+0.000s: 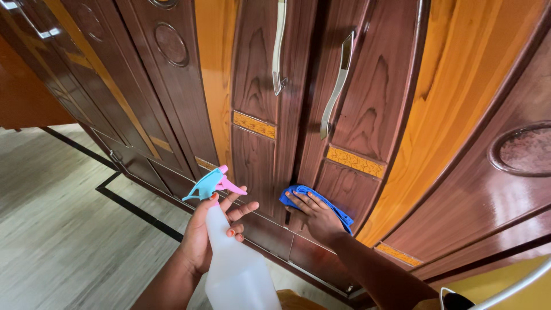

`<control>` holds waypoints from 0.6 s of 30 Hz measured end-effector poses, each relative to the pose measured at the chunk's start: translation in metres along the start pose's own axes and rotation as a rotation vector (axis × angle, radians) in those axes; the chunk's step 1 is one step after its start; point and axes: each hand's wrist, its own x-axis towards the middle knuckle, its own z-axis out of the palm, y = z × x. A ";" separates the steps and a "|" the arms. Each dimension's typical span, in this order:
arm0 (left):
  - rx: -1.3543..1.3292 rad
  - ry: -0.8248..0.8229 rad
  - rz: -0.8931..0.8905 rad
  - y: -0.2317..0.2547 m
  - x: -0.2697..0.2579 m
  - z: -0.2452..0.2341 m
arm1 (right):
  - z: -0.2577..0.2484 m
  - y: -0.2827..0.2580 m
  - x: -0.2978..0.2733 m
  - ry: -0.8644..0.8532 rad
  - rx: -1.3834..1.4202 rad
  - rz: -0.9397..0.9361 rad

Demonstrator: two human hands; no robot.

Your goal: The person sprays a cleaning solution from a bottle onto a wooden wardrobe and wipes it with a blue cloth. They then move to a wooden chair, spray the seat, and wipe it clean.

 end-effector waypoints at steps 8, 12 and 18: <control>0.004 0.004 -0.036 -0.004 0.004 0.011 | 0.003 0.014 -0.043 -0.005 0.090 0.074; -0.001 0.015 -0.063 -0.009 0.007 0.018 | 0.018 0.026 -0.082 0.184 0.067 0.094; -0.003 -0.041 -0.094 -0.022 0.013 0.026 | 0.018 0.031 -0.135 0.260 0.005 0.197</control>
